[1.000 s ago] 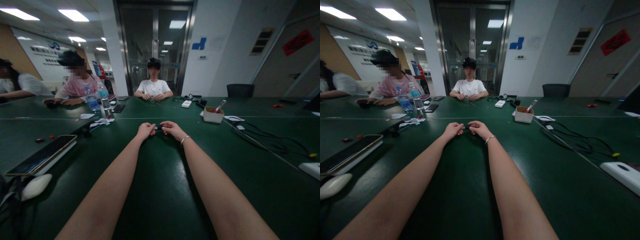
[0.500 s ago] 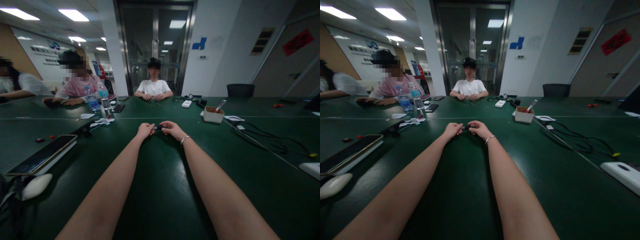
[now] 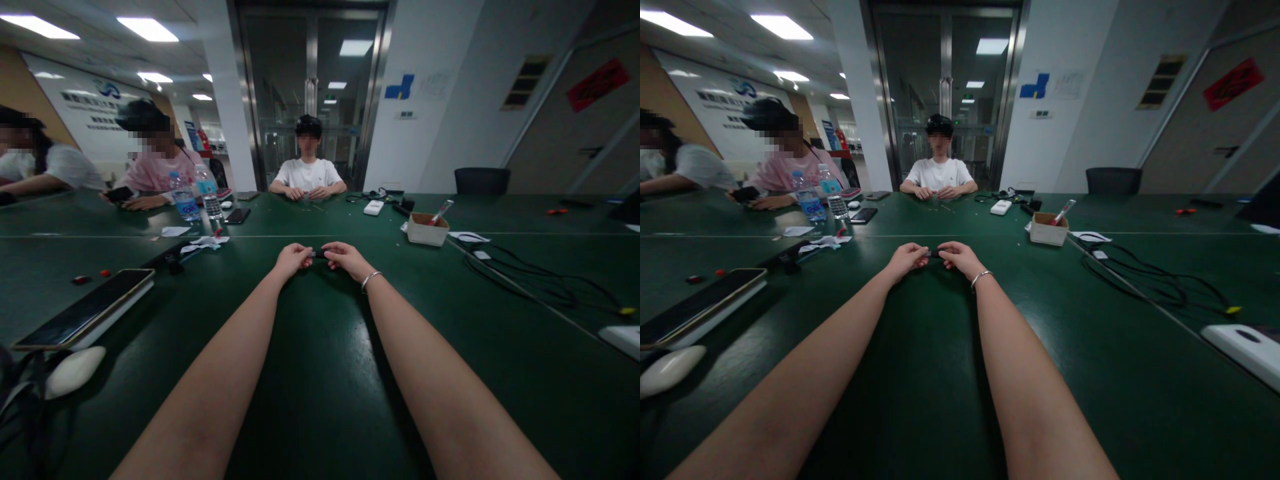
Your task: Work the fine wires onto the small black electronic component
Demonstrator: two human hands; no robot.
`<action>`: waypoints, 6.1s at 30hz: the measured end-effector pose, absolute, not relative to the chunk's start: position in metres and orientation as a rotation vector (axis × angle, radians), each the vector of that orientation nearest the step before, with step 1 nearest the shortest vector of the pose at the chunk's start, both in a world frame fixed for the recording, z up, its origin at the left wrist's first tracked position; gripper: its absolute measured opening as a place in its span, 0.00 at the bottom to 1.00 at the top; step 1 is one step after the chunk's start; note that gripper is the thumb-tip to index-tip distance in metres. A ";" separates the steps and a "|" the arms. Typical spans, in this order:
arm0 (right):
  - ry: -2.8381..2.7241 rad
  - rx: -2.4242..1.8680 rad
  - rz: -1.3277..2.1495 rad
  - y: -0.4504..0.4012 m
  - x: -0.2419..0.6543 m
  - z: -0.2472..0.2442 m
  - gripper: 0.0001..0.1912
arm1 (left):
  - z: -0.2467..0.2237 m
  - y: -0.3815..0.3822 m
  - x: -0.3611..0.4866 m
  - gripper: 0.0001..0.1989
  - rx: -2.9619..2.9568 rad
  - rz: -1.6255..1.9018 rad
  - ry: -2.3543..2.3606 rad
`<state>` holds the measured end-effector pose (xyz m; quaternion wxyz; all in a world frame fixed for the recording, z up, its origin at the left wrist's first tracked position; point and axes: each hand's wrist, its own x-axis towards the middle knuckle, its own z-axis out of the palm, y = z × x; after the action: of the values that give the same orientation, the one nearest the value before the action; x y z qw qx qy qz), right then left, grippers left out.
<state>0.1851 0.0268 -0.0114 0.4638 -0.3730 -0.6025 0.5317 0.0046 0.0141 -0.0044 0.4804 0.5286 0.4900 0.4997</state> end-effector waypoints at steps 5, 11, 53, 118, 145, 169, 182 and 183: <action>-1.430 -0.949 1.332 0.028 0.185 -0.012 0.07 | -0.003 0.011 0.005 0.07 1.266 1.232 1.113; -1.382 -0.946 1.369 0.028 0.184 -0.011 0.03 | -0.003 0.009 0.003 0.10 1.292 1.250 1.063; -1.358 -0.933 1.397 0.028 0.184 -0.011 0.03 | 0.000 0.009 0.007 0.08 1.328 1.194 1.093; -1.369 -0.955 1.387 0.028 0.185 -0.011 0.04 | -0.009 0.013 0.008 0.08 1.473 1.091 1.129; -1.545 -0.994 1.284 0.026 0.183 -0.007 0.08 | -0.004 0.008 0.001 0.16 1.421 1.203 1.030; -1.467 -0.952 1.322 0.021 0.185 -0.006 0.23 | -0.004 0.009 0.002 0.14 1.367 1.247 1.011; -1.537 -0.965 1.348 0.026 0.186 -0.009 0.12 | -0.006 0.011 0.001 0.12 1.359 1.261 1.007; -1.544 -0.961 1.362 0.027 0.185 -0.009 0.10 | -0.005 0.011 0.001 0.11 1.357 1.262 1.017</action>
<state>0.1854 0.0271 -0.0092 0.4215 -0.3835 -0.6163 0.5436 0.0014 0.0114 -0.0054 0.4916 0.5589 0.4190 0.5200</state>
